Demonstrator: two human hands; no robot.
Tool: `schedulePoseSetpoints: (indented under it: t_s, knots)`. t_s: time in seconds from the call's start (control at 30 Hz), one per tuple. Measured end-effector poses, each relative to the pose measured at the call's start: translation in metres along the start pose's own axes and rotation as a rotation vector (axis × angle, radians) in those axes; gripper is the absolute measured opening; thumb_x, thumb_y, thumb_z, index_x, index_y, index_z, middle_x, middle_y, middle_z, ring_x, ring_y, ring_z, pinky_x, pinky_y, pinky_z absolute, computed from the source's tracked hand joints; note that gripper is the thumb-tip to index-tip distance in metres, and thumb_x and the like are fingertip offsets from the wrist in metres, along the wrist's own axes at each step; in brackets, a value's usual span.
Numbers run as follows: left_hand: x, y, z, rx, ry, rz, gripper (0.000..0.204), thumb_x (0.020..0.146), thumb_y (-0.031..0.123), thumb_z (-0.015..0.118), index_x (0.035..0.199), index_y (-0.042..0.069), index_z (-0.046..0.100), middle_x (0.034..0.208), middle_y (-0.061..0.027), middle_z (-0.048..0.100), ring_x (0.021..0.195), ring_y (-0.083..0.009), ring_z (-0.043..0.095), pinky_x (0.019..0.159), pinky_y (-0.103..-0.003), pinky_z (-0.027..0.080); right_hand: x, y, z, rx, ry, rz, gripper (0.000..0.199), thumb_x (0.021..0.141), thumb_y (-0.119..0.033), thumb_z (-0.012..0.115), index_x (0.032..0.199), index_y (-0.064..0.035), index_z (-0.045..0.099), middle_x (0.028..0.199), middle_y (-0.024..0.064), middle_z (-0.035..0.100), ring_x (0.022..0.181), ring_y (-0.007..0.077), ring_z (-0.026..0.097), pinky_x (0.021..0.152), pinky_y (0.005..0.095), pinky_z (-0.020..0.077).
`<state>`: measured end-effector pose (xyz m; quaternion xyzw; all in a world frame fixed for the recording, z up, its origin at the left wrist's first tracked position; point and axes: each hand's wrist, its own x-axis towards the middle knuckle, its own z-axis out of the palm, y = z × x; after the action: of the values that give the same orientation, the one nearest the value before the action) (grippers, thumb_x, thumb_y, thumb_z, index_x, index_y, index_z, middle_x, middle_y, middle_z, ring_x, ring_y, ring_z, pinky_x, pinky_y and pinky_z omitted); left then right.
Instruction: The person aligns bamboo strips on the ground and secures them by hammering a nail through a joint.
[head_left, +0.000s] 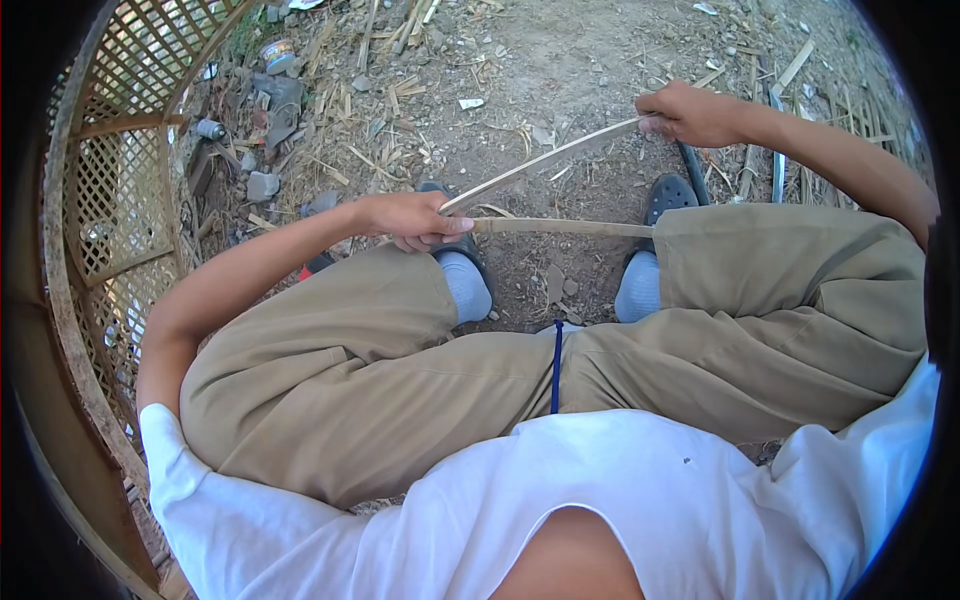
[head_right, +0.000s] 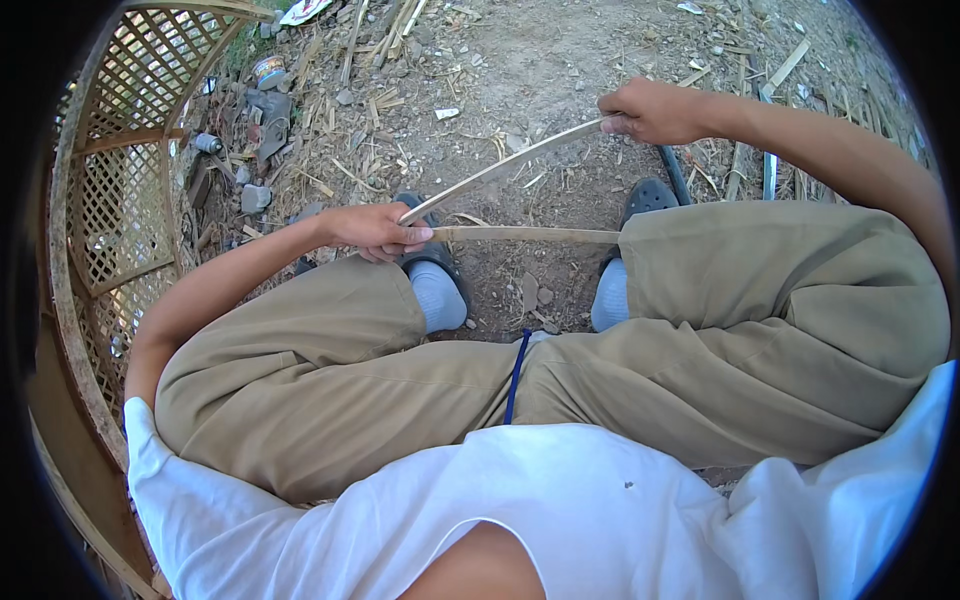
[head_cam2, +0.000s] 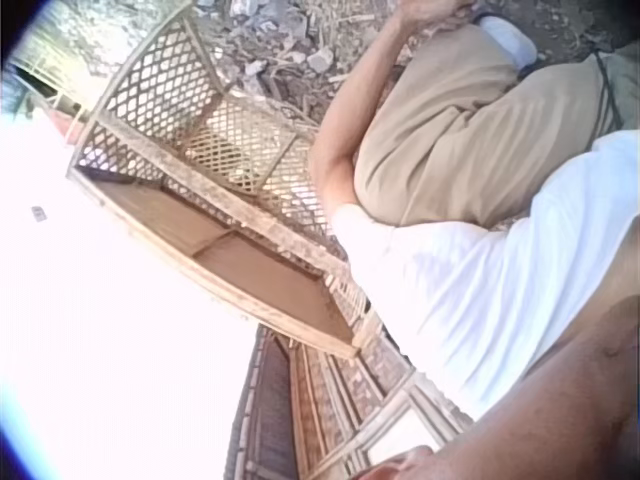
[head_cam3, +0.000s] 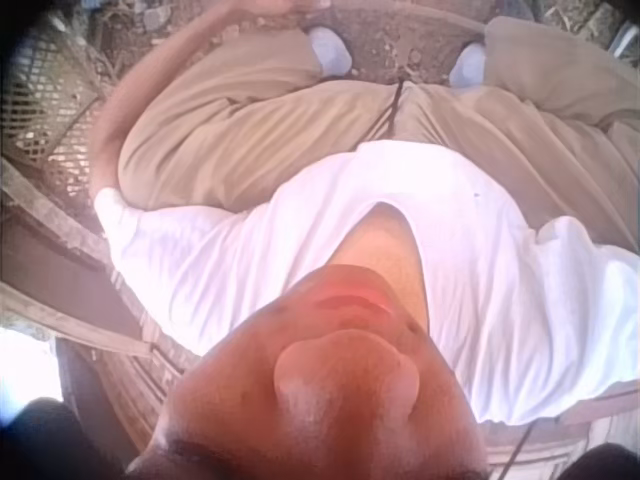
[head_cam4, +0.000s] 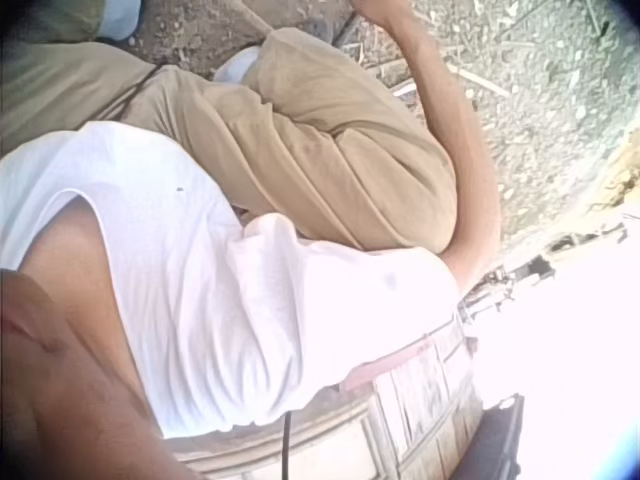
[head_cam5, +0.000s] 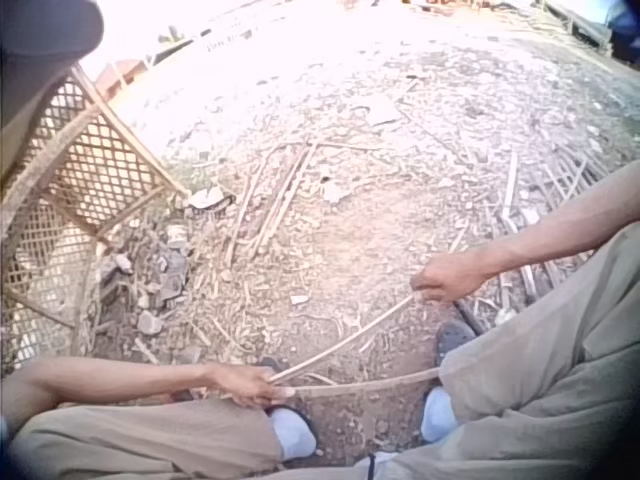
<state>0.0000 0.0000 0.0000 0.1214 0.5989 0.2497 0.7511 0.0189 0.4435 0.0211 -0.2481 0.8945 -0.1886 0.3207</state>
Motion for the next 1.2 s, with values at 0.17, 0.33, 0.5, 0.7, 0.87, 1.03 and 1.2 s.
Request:
schedulePoseSetpoints:
  t_s: [0.17, 0.33, 0.5, 0.7, 0.87, 1.03, 1.2]
  knots:
    - [0.001, 0.001, 0.002, 0.016, 0.017, -0.008, 0.052, 0.115, 0.053, 0.048, 0.081, 0.014, 0.046, 0.059, 0.0108, 0.029, 0.048, -0.0036, 0.026, 0.043, -0.027, 0.019, -0.001, 0.005, 0.004, 0.122, -0.096, 0.043, 0.033, 0.109, -0.028, 0.063, 0.102, 0.0041, 0.062, 0.081, 0.0236, 0.065, 0.081, 0.0417, 0.067, 0.077, 0.0543, 0.047]
    - [-0.002, -0.01, -0.001, -0.064, -0.009, -0.002, 0.051, 0.114, 0.054, 0.049, 0.084, 0.013, 0.051, 0.059, 0.0112, 0.029, 0.047, -0.0035, 0.026, 0.042, -0.027, 0.019, -0.002, 0.017, 0.012, -0.131, 0.168, 0.016, 0.03, 0.101, -0.019, 0.069, 0.122, 0.0001, 0.059, 0.113, 0.0245, 0.062, 0.11, 0.0429, 0.064, 0.093, 0.0504, 0.0502]
    - [-0.009, -0.04, -0.013, -0.287, -0.054, -0.011, 0.05, 0.114, 0.054, 0.049, 0.094, 0.009, 0.057, 0.06, 0.0113, 0.031, 0.047, -0.0045, 0.03, 0.043, -0.025, 0.024, -0.002, 0.066, -0.018, -0.296, 0.428, 0.154, 0.046, 0.094, -0.011, 0.071, 0.134, -0.0022, 0.05, 0.134, 0.025, 0.052, 0.129, 0.0437, 0.055, 0.107, 0.0474, 0.0481]
    - [-0.011, -0.059, -0.026, -0.596, -0.061, 0.167, 0.044, 0.117, 0.048, 0.042, 0.1, 0.009, 0.055, 0.059, 0.0085, 0.034, 0.053, -0.0086, 0.04, 0.051, -0.027, 0.036, -0.022, 0.103, -0.008, -0.178, 0.344, 0.283, 0.031, 0.088, -0.005, 0.063, 0.117, 0.0008, 0.055, 0.122, 0.0245, 0.056, 0.118, 0.043, 0.058, 0.103, 0.0507, 0.048]
    - [-0.013, -0.062, -0.042, -0.62, 0.043, 0.302, 0.045, 0.117, 0.049, 0.039, 0.103, 0.009, 0.053, 0.061, 0.0053, 0.035, 0.055, -0.0096, 0.04, 0.053, -0.027, 0.038, -0.023, 0.068, -0.01, -0.083, 0.151, 0.283, 0.029, 0.095, -0.014, 0.07, 0.118, -0.0001, 0.059, 0.124, 0.0232, 0.055, 0.12, 0.0416, 0.058, 0.103, 0.0487, 0.0484]
    - [0.0, -0.032, -0.058, -0.534, 0.098, 0.368, 0.045, 0.118, 0.047, 0.038, 0.112, 0.006, 0.056, 0.062, 0.0032, 0.04, 0.057, -0.0123, 0.045, 0.057, -0.028, 0.043, -0.021, 0.044, -0.023, -0.077, 0.092, 0.273, 0.027, 0.098, -0.019, 0.07, 0.114, 0.0003, 0.061, 0.123, 0.0233, 0.055, 0.119, 0.0414, 0.059, 0.103, 0.0484, 0.0488]
    - [0.008, 0.005, -0.083, -0.488, -0.006, 0.42, 0.048, 0.117, 0.049, 0.038, 0.115, 0.006, 0.059, 0.061, 0.0028, 0.041, 0.059, -0.0129, 0.048, 0.06, -0.028, 0.046, -0.015, 0.045, -0.02, -0.123, 0.048, 0.249, 0.027, 0.096, -0.02, 0.07, 0.113, 0.001, 0.064, 0.123, 0.0249, 0.058, 0.122, 0.0428, 0.059, 0.104, 0.05, 0.049]
